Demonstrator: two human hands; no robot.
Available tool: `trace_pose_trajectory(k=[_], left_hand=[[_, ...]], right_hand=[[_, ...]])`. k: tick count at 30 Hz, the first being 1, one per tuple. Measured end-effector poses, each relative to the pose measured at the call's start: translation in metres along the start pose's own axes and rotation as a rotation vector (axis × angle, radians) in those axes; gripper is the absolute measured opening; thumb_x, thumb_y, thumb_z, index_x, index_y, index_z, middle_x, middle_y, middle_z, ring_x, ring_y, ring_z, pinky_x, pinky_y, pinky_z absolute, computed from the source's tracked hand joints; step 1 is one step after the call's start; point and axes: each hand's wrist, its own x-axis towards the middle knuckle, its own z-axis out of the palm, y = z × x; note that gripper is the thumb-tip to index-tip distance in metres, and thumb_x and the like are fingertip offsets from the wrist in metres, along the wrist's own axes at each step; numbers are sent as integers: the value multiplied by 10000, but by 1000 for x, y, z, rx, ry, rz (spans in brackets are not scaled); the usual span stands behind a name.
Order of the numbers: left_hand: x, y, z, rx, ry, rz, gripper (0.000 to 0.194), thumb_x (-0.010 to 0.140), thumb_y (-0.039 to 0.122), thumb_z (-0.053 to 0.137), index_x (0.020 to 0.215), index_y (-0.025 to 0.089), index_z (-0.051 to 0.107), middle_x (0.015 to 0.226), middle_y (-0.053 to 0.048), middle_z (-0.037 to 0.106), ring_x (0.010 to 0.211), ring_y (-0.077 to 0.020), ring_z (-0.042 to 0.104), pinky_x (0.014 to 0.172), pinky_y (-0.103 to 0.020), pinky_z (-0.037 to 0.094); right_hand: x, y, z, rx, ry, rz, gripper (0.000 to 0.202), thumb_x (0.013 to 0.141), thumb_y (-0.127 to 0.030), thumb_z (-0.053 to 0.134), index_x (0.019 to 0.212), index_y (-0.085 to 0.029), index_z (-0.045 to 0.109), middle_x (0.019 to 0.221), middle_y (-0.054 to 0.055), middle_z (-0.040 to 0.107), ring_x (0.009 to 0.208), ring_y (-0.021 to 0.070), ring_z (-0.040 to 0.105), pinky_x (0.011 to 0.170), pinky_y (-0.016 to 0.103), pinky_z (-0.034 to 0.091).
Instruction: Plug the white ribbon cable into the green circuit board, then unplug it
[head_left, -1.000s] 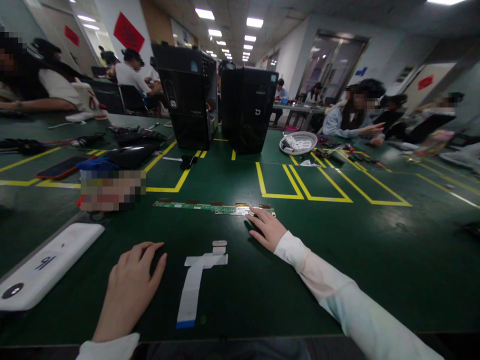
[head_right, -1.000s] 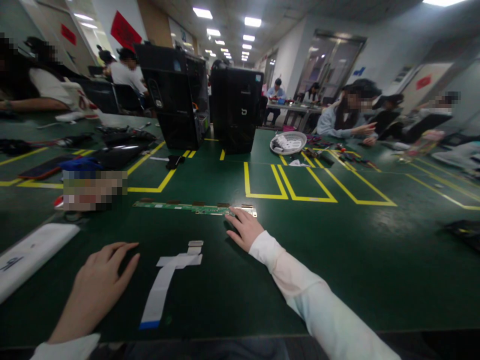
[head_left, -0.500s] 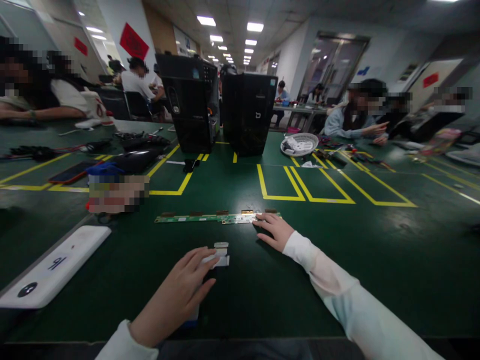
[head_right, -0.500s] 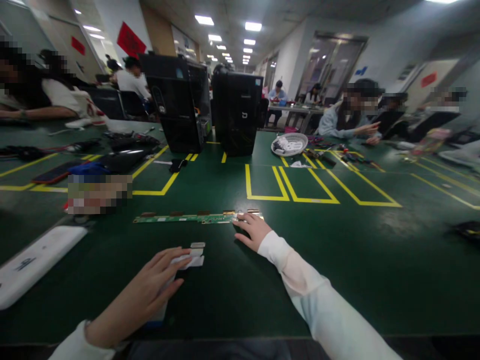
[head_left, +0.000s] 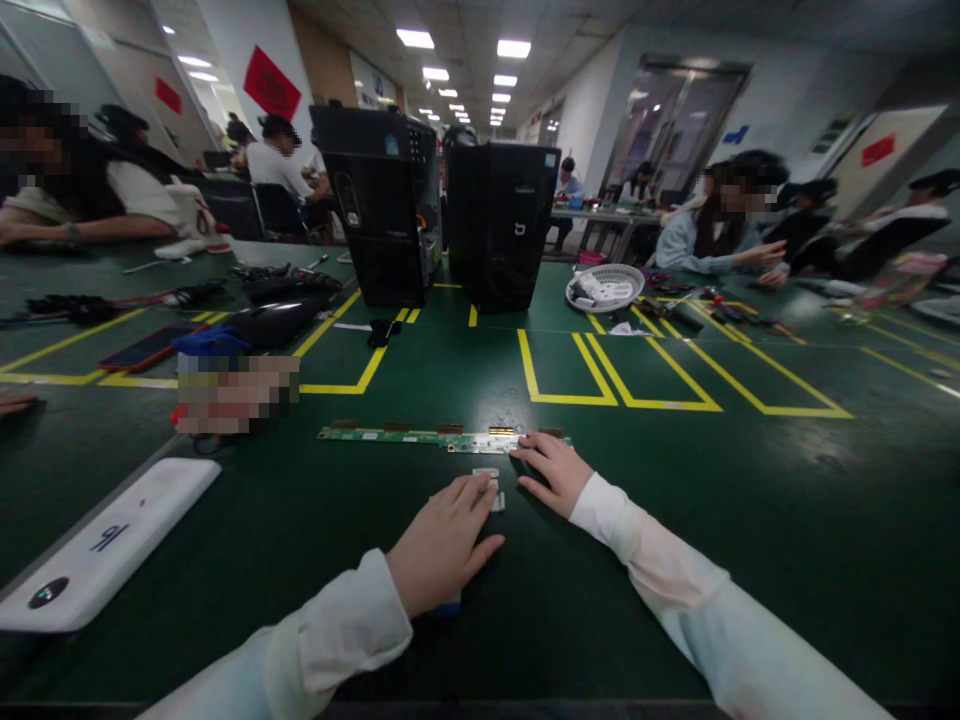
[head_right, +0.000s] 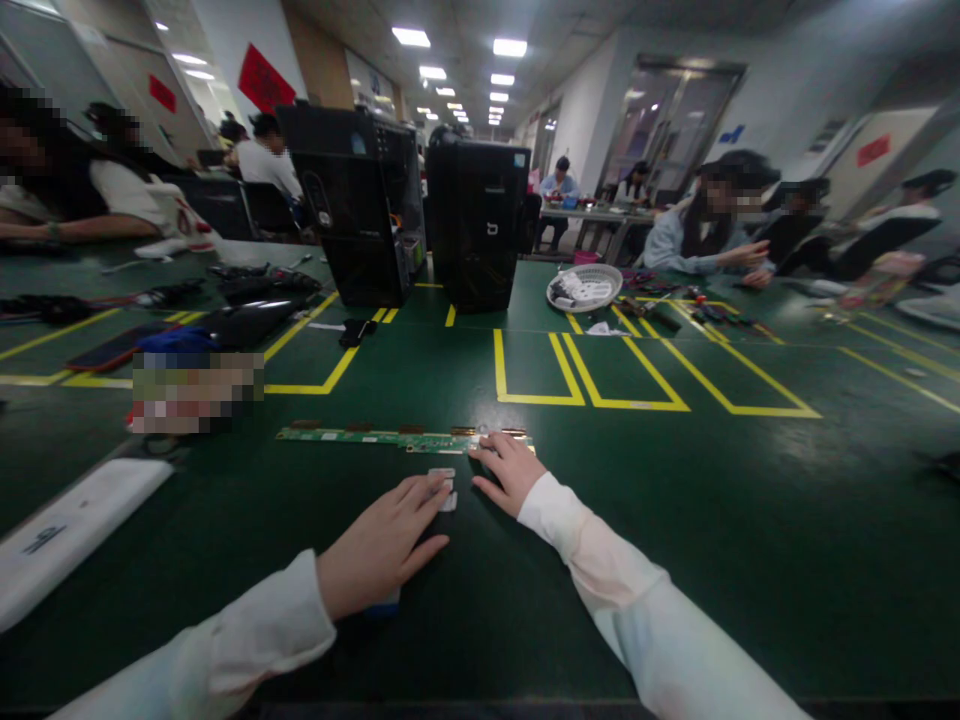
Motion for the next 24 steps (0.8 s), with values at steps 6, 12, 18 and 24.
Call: trace_pose_trajectory(k=[6, 12, 18, 24], left_hand=[[16, -2, 11, 54, 65, -10, 567, 932, 457, 471, 1399, 138, 448, 1443, -157, 500, 1307, -299, 483, 1030, -478, 452], [11, -4, 13, 24, 62, -11, 627, 942, 517, 415, 1439, 136, 395, 1492, -128, 453, 1365, -270, 423, 1089, -449, 407], [13, -5, 16, 23, 71, -16, 667, 933, 576, 383, 1446, 148, 387, 1490, -122, 457, 1364, -270, 427, 1090, -455, 402], [14, -4, 20, 37, 106, -30, 692, 917, 594, 402, 1444, 145, 389, 1489, -136, 455, 1372, -286, 420, 1106, -473, 382]], right_hand=[[-2, -3, -3, -6, -20, 9, 461, 946, -407, 472, 1322, -150, 543, 1282, 174, 540, 1205, 297, 496, 976, 498, 472], [-3, -4, -4, -5, -10, 9, 450, 958, -405, 450, 1314, -152, 560, 1313, 176, 524, 1209, 298, 496, 977, 496, 476], [-2, -4, -3, 41, 9, -3, 427, 957, -379, 458, 1304, -153, 565, 1328, 170, 530, 1241, 285, 481, 1014, 497, 449], [-1, -4, -3, 59, 3, 9, 418, 951, -357, 460, 1314, -174, 558, 1338, 159, 546, 1273, 282, 471, 1041, 517, 427]])
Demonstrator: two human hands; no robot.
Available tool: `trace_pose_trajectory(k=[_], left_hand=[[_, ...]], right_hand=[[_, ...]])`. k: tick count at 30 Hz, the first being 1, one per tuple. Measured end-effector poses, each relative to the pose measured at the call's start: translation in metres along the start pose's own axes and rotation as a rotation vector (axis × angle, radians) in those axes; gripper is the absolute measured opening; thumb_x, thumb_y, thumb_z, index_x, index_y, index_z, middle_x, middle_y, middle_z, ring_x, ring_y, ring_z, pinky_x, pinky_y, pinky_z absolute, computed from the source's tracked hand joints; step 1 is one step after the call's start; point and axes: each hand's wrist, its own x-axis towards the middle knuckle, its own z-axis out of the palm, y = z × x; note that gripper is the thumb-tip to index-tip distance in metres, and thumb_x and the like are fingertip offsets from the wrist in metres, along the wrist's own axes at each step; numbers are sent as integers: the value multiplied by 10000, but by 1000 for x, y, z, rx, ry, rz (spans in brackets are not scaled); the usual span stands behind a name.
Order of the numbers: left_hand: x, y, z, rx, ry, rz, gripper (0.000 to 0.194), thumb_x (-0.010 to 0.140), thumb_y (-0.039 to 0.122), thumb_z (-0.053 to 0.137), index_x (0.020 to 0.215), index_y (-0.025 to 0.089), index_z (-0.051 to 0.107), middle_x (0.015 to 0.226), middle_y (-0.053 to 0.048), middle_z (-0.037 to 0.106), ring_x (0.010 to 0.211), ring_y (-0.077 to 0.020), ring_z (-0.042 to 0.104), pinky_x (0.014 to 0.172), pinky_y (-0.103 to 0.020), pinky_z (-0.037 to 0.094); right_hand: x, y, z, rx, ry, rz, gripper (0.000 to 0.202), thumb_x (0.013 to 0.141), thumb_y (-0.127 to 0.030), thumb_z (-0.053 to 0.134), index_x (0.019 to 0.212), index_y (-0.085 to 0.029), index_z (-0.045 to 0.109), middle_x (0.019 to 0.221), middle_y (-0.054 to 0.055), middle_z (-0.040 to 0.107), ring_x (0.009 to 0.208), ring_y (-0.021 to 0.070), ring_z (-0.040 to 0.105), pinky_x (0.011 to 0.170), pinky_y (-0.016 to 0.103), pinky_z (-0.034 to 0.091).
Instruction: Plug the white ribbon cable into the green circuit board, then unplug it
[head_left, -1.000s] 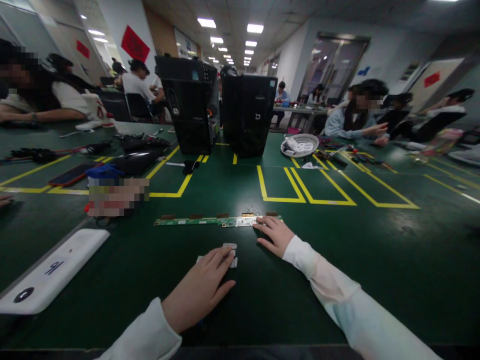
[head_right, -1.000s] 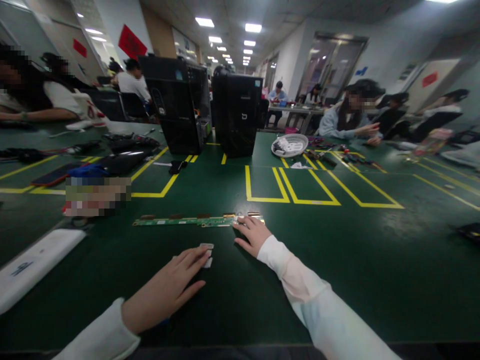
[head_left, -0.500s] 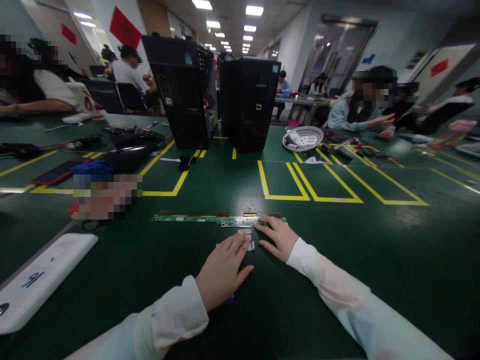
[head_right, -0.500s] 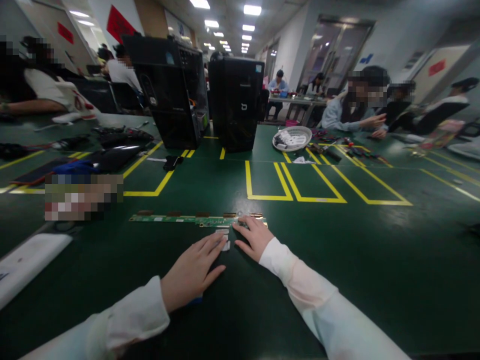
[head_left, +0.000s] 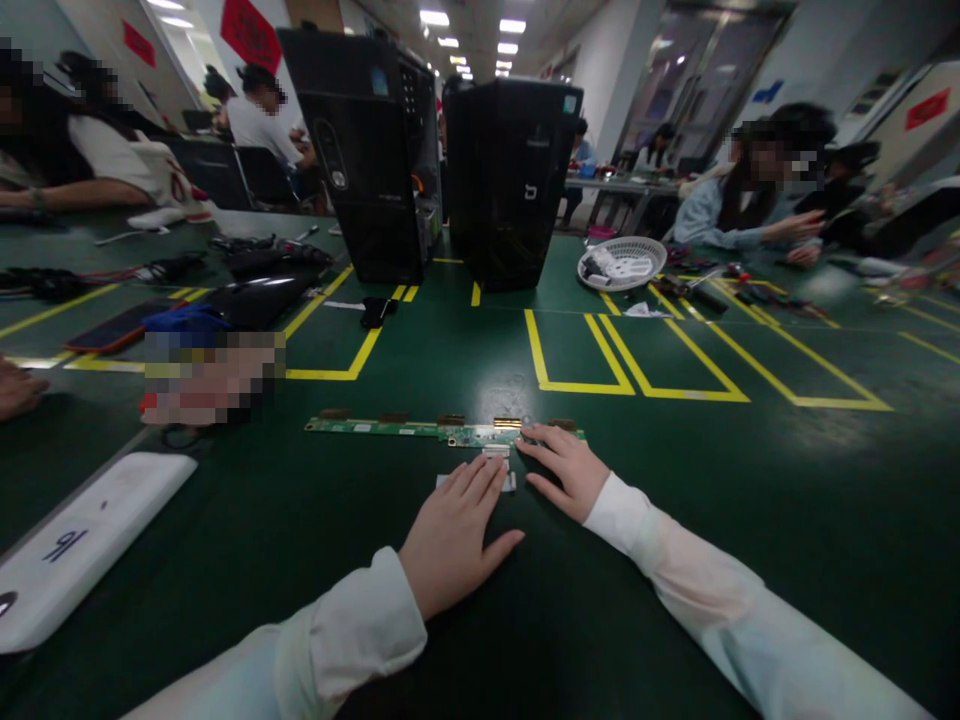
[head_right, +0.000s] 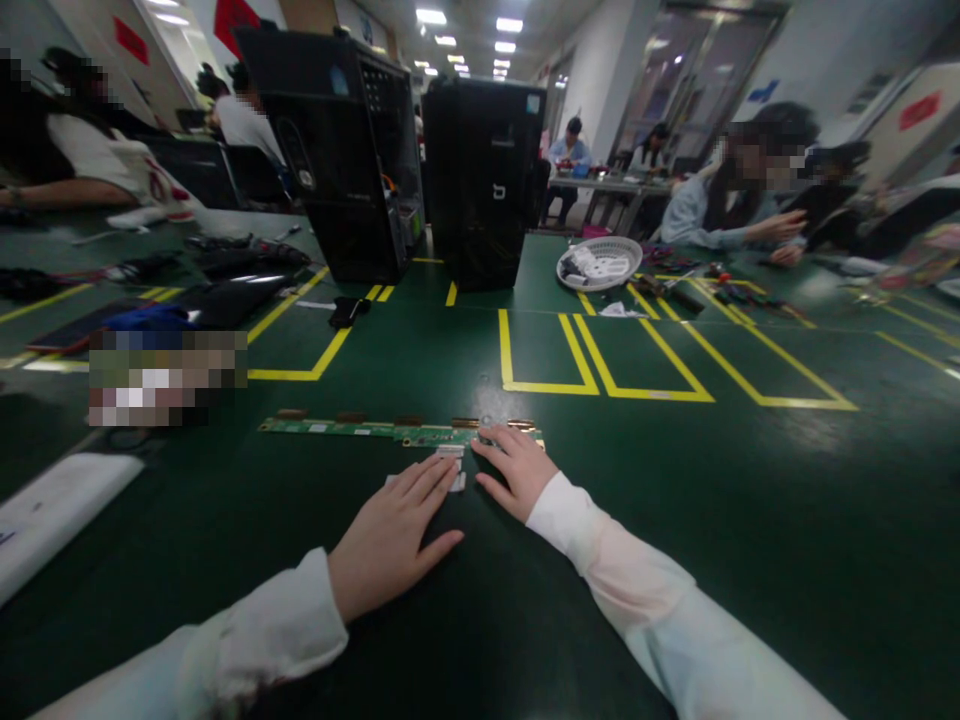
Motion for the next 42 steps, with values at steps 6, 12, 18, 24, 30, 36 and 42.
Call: trace_pose_trajectory(k=[6, 12, 18, 24, 30, 36, 42], left_hand=[[1, -1, 2, -19, -8, -6, 693, 928, 603, 363, 1454, 151, 375, 1496, -136, 445, 1377, -287, 415, 1105, -489, 381], [2, -3, 1, -35, -16, 4, 691, 937, 598, 346, 1463, 152, 357, 1509, -133, 426, 1394, -265, 392, 1131, -473, 350], [4, -5, -1, -66, -13, 17, 669, 938, 583, 364, 1468, 176, 350, 1504, -128, 436, 1399, -259, 384, 1129, -482, 349], [5, -3, 1, -62, -10, 1, 713, 918, 624, 366, 1461, 162, 366, 1495, -144, 444, 1392, -282, 393, 1125, -495, 349], [5, -2, -6, -72, -9, 11, 690, 935, 605, 340, 1463, 161, 355, 1502, -130, 437, 1385, -279, 395, 1122, -502, 351], [7, -6, -19, -77, 126, 52, 452, 962, 400, 409, 1353, 189, 489, 1365, -103, 554, 1258, -254, 489, 1057, -476, 410], [7, -15, -26, -109, 98, -53, 311, 968, 267, 380, 1106, 182, 645, 1072, -76, 642, 1016, -216, 569, 868, -407, 503]], right_hand=[[-1, 1, -2, 10, -32, -13, 468, 940, -376, 477, 1358, -169, 526, 1383, 154, 526, 1326, 283, 432, 1087, 525, 382], [-3, 3, -8, 22, -96, -14, 495, 945, -365, 470, 1399, -170, 487, 1436, 143, 483, 1370, 271, 386, 1121, 526, 340], [-2, 5, -12, 49, -131, -22, 513, 939, -348, 483, 1424, -181, 461, 1458, 136, 462, 1395, 267, 351, 1131, 534, 322], [-1, 7, -9, 54, -119, -33, 528, 927, -369, 499, 1421, -183, 462, 1451, 140, 469, 1389, 271, 362, 1124, 540, 326], [-1, 9, -6, 41, -96, -35, 494, 945, -360, 471, 1401, -169, 481, 1440, 141, 482, 1369, 268, 394, 1122, 529, 337], [-2, 12, -7, 51, -123, -48, 489, 960, -340, 455, 1420, -172, 458, 1463, 146, 454, 1395, 267, 355, 1127, 533, 326], [-2, 13, -3, 25, -97, -47, 476, 964, -361, 450, 1388, -148, 492, 1443, 153, 475, 1377, 274, 381, 1126, 522, 333]])
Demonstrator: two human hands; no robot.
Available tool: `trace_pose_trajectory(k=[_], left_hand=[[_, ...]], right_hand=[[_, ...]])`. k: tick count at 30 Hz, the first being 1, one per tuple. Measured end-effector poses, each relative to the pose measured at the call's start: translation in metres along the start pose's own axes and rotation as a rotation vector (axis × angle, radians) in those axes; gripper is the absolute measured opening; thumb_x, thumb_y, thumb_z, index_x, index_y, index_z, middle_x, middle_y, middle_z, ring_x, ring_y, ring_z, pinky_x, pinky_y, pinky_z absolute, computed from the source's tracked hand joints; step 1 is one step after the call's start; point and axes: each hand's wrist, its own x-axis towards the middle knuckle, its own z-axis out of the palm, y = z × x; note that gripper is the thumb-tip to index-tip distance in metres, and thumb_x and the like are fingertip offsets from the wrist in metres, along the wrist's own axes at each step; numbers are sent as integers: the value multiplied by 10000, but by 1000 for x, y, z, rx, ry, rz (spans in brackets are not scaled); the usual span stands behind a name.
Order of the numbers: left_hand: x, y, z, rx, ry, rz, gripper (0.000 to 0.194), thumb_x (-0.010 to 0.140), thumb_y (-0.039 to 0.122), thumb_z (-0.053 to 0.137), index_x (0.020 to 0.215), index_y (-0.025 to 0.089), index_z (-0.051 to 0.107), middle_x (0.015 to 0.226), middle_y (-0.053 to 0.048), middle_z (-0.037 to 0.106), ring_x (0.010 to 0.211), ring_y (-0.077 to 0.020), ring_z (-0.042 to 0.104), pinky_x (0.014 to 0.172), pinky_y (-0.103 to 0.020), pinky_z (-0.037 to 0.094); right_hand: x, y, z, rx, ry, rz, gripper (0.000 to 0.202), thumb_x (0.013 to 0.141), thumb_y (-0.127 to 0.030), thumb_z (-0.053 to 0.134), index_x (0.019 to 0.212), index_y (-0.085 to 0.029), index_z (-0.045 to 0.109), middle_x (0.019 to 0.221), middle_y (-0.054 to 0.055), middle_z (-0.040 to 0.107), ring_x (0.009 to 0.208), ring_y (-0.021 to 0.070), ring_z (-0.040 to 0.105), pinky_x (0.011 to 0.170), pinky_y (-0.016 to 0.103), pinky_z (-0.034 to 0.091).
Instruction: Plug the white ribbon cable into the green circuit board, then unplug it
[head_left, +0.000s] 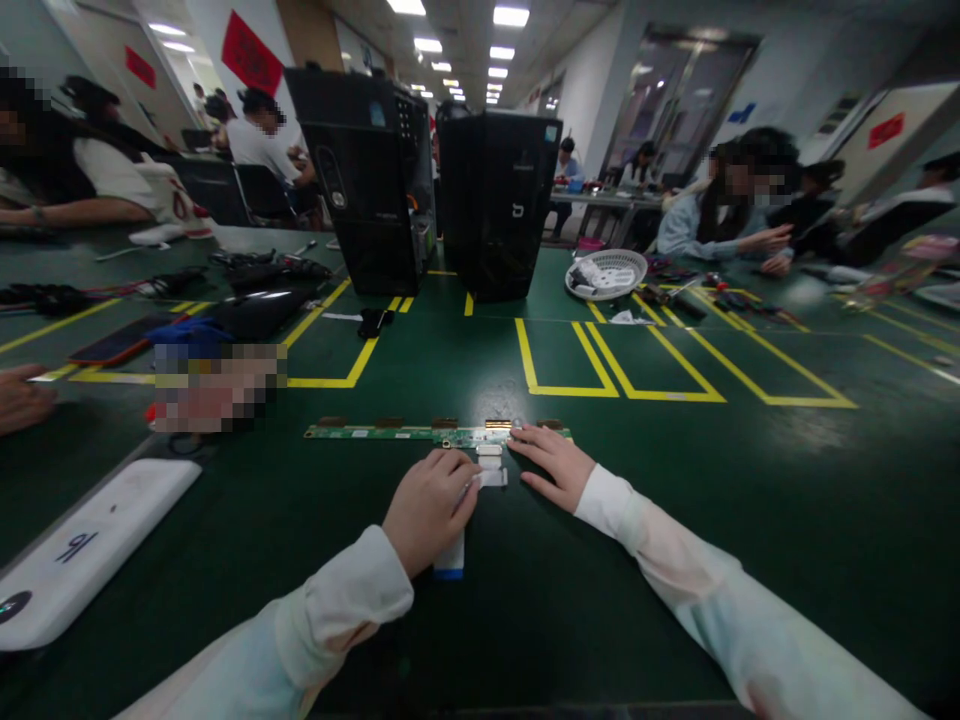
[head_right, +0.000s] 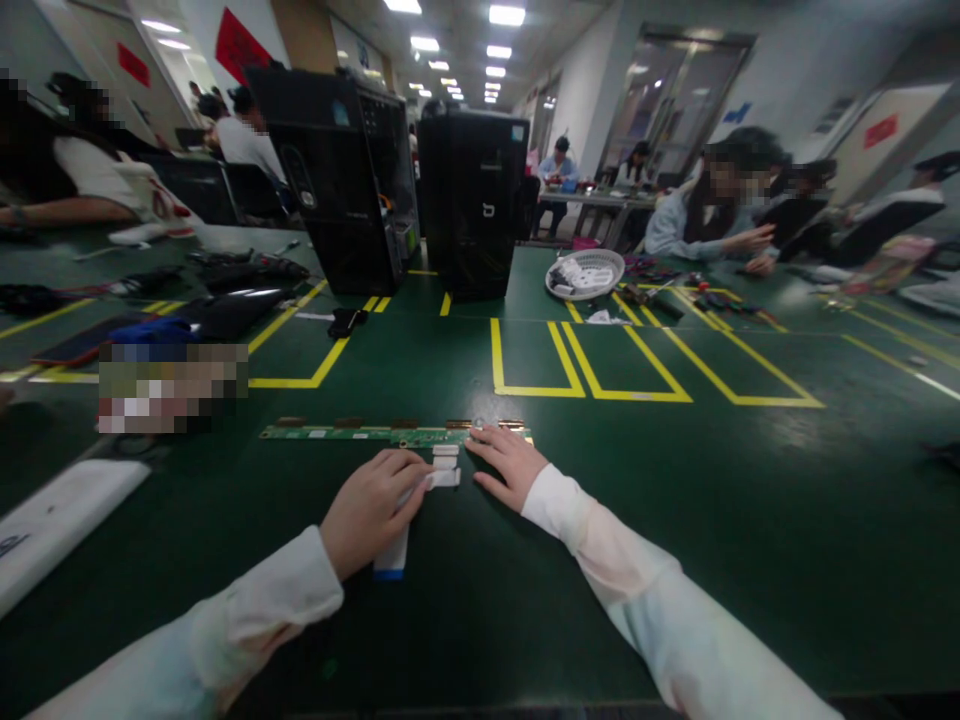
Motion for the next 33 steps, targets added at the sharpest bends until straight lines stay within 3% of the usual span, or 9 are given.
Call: trace_pose_trajectory(k=[11, 20, 26, 29, 33], left_hand=[[-10, -1, -17, 76, 6, -93, 342, 965, 322, 381, 1098, 181, 662, 1099, -79, 647, 1000, -217, 602, 849, -389, 514], [-81, -44, -38, 111, -4, -424, 519, 926, 504, 359, 1277, 205, 596, 1326, -86, 577, 1165, -253, 581, 979, -439, 494], [-120, -62, -25, 158, 75, -439, 561, 911, 553, 360, 1237, 184, 630, 1278, -114, 606, 1169, -279, 572, 1011, -473, 471], [-124, -62, -13, 209, 142, -407, 546, 923, 520, 359, 1247, 167, 622, 1268, -132, 602, 1166, -285, 565, 999, -477, 474], [-118, -58, -4, 288, 203, -400, 535, 932, 468, 357, 1249, 124, 616, 1222, -166, 604, 1139, -298, 566, 973, -479, 482]], right_hand=[[1, 2, 1, -2, -15, 1, 480, 967, -349, 450, 1404, -152, 480, 1453, 146, 465, 1387, 281, 366, 1125, 520, 340], [1, 3, 3, -17, -5, 6, 485, 967, -361, 448, 1404, -154, 490, 1462, 129, 461, 1396, 285, 345, 1134, 513, 330], [3, -2, 3, -65, 39, 7, 455, 970, -358, 432, 1356, -145, 543, 1418, 149, 499, 1390, 300, 339, 1117, 534, 337], [6, -16, 0, -62, 18, -15, 444, 992, -355, 385, 1371, -181, 538, 1460, 144, 442, 1415, 287, 292, 1131, 525, 313], [11, -38, -2, -67, -70, 11, 507, 963, -470, 450, 1418, -251, 499, 1539, 144, 313, 1441, 325, 220, 1136, 565, 263]])
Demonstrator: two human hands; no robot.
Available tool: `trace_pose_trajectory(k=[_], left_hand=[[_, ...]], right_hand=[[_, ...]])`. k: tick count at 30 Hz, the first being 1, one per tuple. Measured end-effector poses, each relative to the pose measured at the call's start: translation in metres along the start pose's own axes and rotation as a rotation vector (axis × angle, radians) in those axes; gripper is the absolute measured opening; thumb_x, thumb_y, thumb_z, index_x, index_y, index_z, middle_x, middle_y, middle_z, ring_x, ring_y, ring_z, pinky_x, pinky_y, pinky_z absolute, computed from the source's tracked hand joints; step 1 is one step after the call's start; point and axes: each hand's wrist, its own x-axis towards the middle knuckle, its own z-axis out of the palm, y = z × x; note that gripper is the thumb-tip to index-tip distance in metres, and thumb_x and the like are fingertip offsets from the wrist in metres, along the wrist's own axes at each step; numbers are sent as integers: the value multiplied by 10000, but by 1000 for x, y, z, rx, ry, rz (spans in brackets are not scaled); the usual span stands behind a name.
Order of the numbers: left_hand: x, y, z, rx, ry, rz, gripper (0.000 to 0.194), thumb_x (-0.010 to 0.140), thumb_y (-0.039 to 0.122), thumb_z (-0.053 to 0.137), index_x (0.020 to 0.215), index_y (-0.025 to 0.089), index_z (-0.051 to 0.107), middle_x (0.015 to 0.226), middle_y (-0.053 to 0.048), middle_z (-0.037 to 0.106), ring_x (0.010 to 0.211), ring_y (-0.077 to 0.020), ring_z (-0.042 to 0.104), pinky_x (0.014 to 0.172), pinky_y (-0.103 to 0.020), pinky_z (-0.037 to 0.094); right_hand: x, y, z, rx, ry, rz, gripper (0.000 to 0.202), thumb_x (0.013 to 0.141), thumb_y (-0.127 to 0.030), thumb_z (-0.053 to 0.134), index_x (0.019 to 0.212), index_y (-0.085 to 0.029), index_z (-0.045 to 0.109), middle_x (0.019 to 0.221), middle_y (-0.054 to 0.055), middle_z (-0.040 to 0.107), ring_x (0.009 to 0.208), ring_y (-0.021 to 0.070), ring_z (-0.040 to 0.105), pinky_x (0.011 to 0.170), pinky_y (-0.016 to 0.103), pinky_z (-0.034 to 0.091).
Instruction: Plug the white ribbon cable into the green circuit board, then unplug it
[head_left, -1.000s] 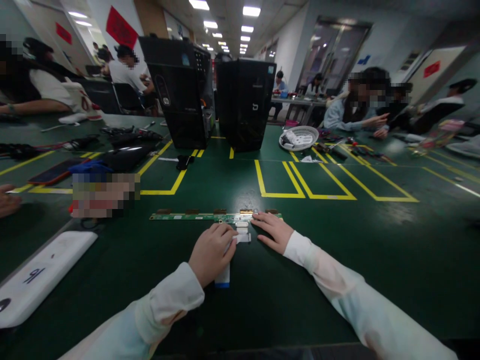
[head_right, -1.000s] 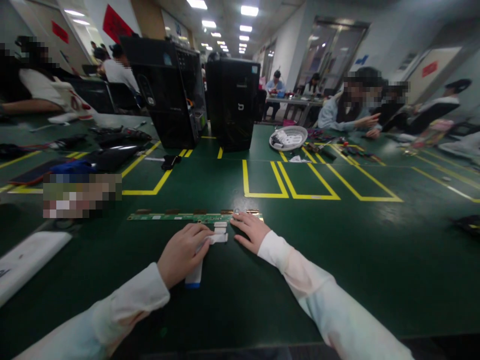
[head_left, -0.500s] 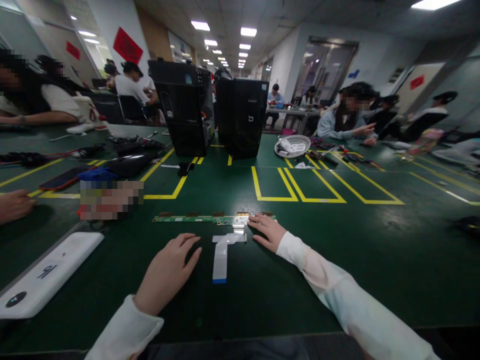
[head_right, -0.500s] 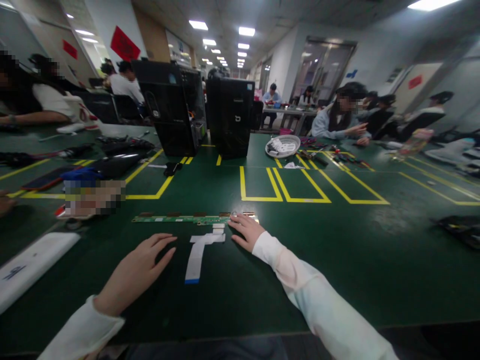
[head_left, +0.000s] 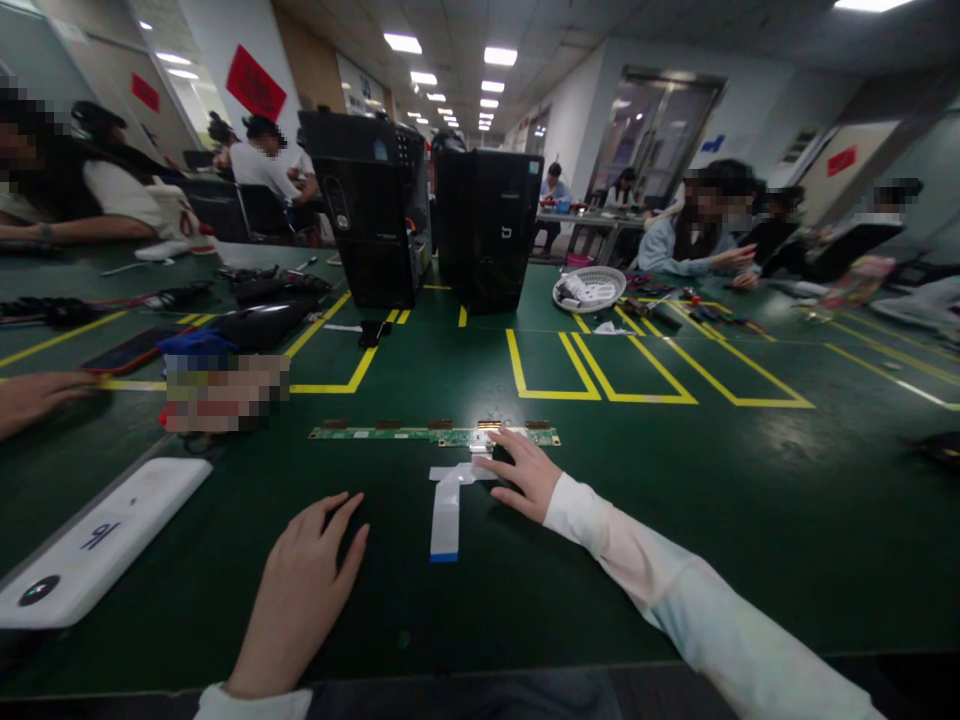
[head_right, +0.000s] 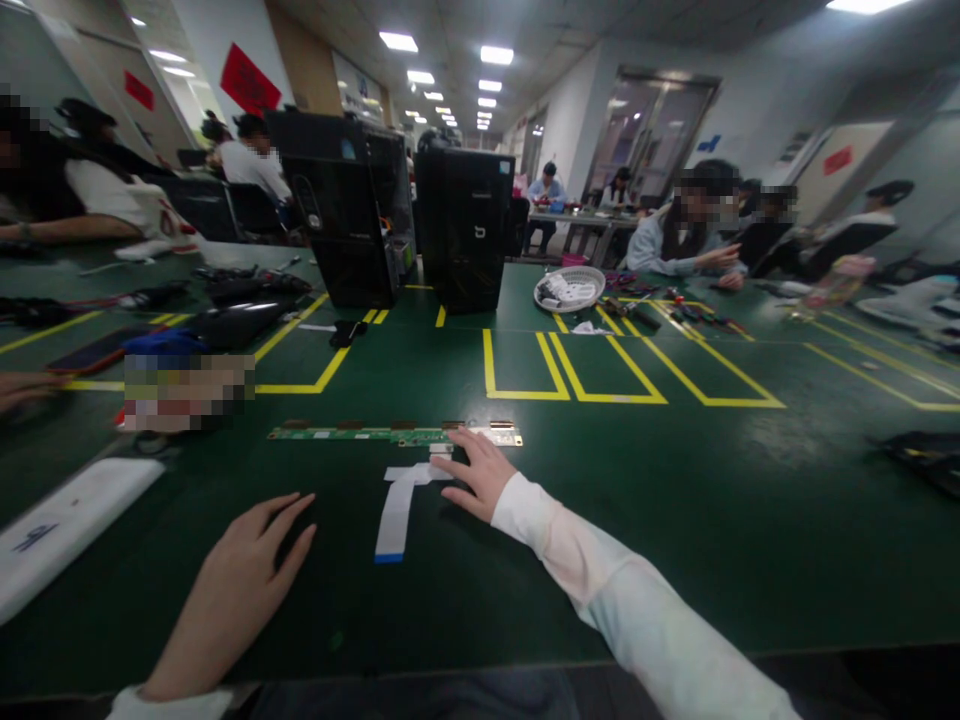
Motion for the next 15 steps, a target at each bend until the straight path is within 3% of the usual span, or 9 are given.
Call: trace_pose_trajectory(k=[5, 10, 15], left_hand=[[6, 5, 2, 28, -3, 15, 514, 937, 434, 366, 1268, 120, 603, 1214, -168, 599, 1148, -300, 557, 967, -472, 482], [7, 3, 6, 37, -5, 25, 519, 942, 436, 361, 1289, 123, 587, 1232, -170, 586, 1162, -305, 548, 976, -481, 474], [6, 2, 8, 17, 4, 26, 526, 946, 447, 349, 1292, 129, 584, 1241, -163, 588, 1173, -297, 544, 984, -477, 473]], right_hand=[[6, -11, -3, -11, -99, 82, 562, 926, -547, 499, 1430, -301, 481, 1556, 141, 284, 1452, 345, 182, 1142, 594, 198], [5, -9, -3, -13, -129, 111, 545, 927, -524, 510, 1423, -299, 486, 1536, 150, 320, 1426, 314, 271, 1143, 575, 212], [-19, 3, -7, -16, -103, 112, 510, 932, -506, 497, 1379, -264, 540, 1504, 165, 367, 1408, 316, 306, 1133, 582, 235]])
